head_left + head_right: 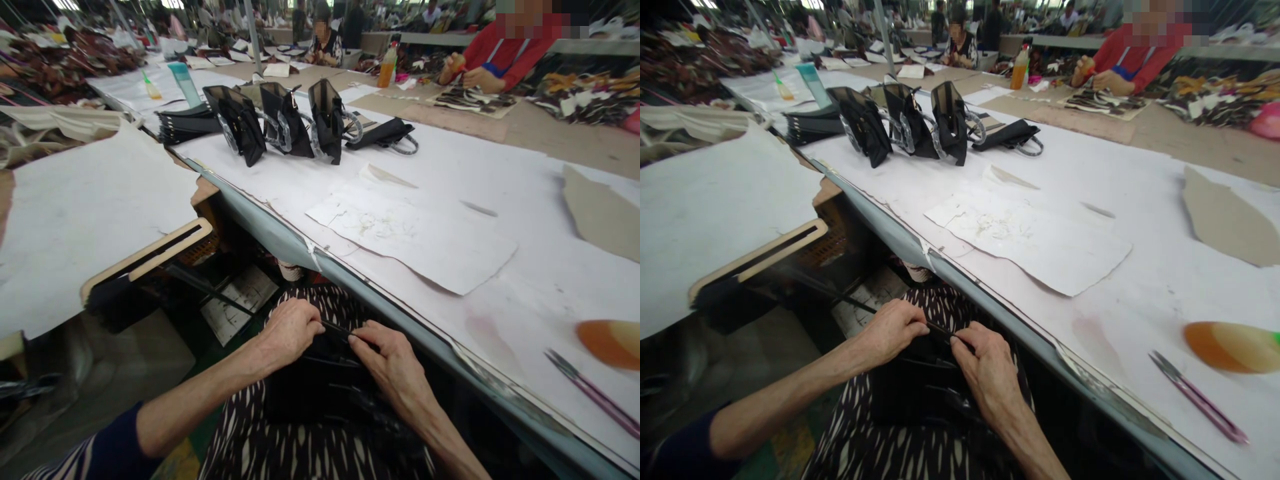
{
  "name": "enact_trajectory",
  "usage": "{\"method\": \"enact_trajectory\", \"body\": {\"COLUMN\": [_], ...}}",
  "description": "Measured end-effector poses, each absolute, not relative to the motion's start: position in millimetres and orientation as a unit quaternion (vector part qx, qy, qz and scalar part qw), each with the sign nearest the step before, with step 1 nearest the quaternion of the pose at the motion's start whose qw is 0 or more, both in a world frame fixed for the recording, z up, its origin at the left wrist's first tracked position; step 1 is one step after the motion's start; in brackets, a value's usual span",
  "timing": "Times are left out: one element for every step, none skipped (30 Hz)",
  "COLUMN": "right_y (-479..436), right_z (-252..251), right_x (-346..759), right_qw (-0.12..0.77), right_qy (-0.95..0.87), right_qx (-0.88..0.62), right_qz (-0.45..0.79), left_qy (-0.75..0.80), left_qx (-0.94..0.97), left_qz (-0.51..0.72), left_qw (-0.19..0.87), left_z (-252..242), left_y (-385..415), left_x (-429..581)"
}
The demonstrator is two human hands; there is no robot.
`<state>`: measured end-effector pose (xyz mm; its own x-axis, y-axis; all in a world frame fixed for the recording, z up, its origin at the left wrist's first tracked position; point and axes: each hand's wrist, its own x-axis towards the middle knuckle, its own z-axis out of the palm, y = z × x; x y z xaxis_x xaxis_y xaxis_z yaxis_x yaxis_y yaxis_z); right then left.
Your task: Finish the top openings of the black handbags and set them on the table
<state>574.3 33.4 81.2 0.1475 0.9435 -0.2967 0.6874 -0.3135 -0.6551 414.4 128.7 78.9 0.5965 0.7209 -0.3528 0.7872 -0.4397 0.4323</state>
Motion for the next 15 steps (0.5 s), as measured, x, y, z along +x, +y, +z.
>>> {"method": "enact_trajectory", "body": {"right_y": [33,33,33,33,33,32,32,31,31,30,29,29,28,28,28], "right_z": [82,82,83,84,84,84,85,85,85,85,85,85,85,85,85], "right_x": [575,576,576,576,576,576,575,575,574,574,574,574,574,574,574], "right_qw": [0.189,0.192,0.193,0.193,0.193,0.193,0.194,0.195,0.198,0.200,0.202,0.205,0.207,0.208,0.209], "right_qy": [-0.559,-0.561,-0.564,-0.565,-0.565,-0.565,-0.565,-0.565,-0.565,-0.565,-0.565,-0.564,-0.564,-0.563,-0.562], "right_qx": [-0.732,-0.731,-0.730,-0.730,-0.731,-0.731,-0.731,-0.731,-0.730,-0.730,-0.729,-0.729,-0.728,-0.727,-0.725], "right_qz": [0.341,0.338,0.335,0.333,0.332,0.330,0.330,0.330,0.329,0.329,0.329,0.330,0.331,0.334,0.338], "left_qy": [0.449,0.455,0.463,0.471,0.478,0.483,0.485,0.486,0.485,0.483,0.481,0.480,0.478,0.476,0.475], "left_qx": [0.846,0.846,0.845,0.846,0.846,0.847,0.847,0.848,0.848,0.849,0.849,0.850,0.850,0.851,0.850], "left_qz": [-0.062,-0.067,-0.072,-0.078,-0.084,-0.091,-0.097,-0.103,-0.108,-0.112,-0.115,-0.116,-0.118,-0.121,-0.125], "left_qw": [0.280,0.270,0.255,0.238,0.220,0.204,0.193,0.186,0.184,0.185,0.186,0.186,0.187,0.188,0.190], "left_z": [81,83,85,88,90,92,94,95,96,96,96,96,96,96,96], "left_y": [128,127,126,125,124,124,124,124,124,125,126,126,127,128,128], "left_x": [414,414,415,415,417,418,419,420,420,421,422,422,423,423,424]}}
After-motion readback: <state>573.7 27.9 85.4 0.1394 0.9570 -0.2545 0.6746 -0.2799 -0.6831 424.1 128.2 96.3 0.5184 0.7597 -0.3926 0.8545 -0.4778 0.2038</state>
